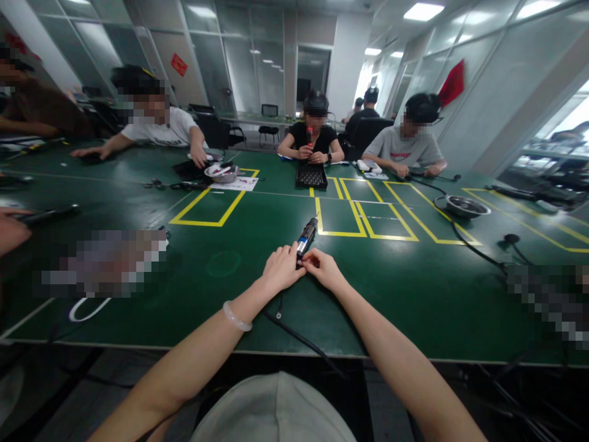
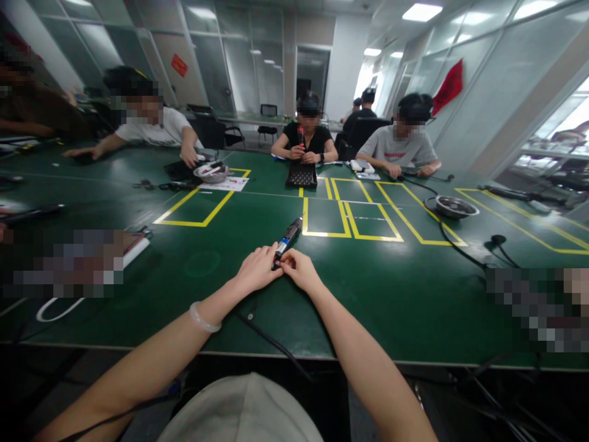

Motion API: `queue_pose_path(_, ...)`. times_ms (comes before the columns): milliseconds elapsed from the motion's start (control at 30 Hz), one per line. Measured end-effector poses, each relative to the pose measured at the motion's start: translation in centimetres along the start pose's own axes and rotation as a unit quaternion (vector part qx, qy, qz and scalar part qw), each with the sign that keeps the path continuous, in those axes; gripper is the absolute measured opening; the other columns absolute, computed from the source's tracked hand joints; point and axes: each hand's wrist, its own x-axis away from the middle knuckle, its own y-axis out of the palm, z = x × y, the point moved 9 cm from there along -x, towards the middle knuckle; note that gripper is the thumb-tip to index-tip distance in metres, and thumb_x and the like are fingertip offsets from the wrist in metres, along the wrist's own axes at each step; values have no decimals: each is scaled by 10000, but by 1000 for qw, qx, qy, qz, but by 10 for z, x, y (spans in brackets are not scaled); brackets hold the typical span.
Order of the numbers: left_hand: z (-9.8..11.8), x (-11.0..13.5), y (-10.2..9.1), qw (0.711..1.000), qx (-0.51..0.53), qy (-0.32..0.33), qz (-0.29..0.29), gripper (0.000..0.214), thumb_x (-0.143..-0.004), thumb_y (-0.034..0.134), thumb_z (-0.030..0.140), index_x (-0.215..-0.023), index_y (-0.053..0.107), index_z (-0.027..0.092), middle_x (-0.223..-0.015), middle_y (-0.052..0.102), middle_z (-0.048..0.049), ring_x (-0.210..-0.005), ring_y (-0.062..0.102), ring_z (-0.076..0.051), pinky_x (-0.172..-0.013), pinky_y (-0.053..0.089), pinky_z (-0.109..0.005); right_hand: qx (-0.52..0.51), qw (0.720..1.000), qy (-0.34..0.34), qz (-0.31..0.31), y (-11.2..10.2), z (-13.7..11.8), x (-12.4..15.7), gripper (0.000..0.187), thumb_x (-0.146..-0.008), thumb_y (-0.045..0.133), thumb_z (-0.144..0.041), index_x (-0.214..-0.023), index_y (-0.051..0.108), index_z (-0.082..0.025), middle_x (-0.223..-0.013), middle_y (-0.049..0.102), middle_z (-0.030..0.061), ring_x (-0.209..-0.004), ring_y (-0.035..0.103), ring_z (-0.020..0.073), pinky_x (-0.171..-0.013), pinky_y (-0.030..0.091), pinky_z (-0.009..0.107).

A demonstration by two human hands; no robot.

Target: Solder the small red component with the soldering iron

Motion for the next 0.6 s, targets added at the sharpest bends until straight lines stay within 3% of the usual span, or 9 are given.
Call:
queue_pose_path(233, 1, 5, -5, 1000, -1, -9, 25, 545, -916, 442, 433, -1429, 344, 276, -1138, 512, -111, -977, 563, -237, -787, 448, -333, 12, 1000, -2, 8, -6, -2, 0, 144, -846, 559, -265, -821, 654, -161, -772, 658, 21, -674, 564, 141, -661, 430, 258)
queue_pose_path(400, 0, 4, -5, 1000, -4, -12, 18, 544, -923, 425, 452, -1436, 333, 295, -1110, 486, -108, -958, 557, -241, -761, 457, -334, -17, 1000, -2, 4, -6, -3, 2, 183, -854, 551, -270, -965, 654, -166, -868, 687, 35, -736, 602, 153, -703, 457, 270)
queue_pose_path(600, -5, 4, -7, 1000, -8, -2, 13, 555, -919, 425, 502, -1437, 328, 328, -1115, 481, -106, -970, 547, -252, -746, 459, -337, -28, 999, 8, 19, -10, 3, 3, 196, -858, 540, -290, -989, 627, -172, -843, 662, 26, -734, 595, 153, -705, 462, 276)
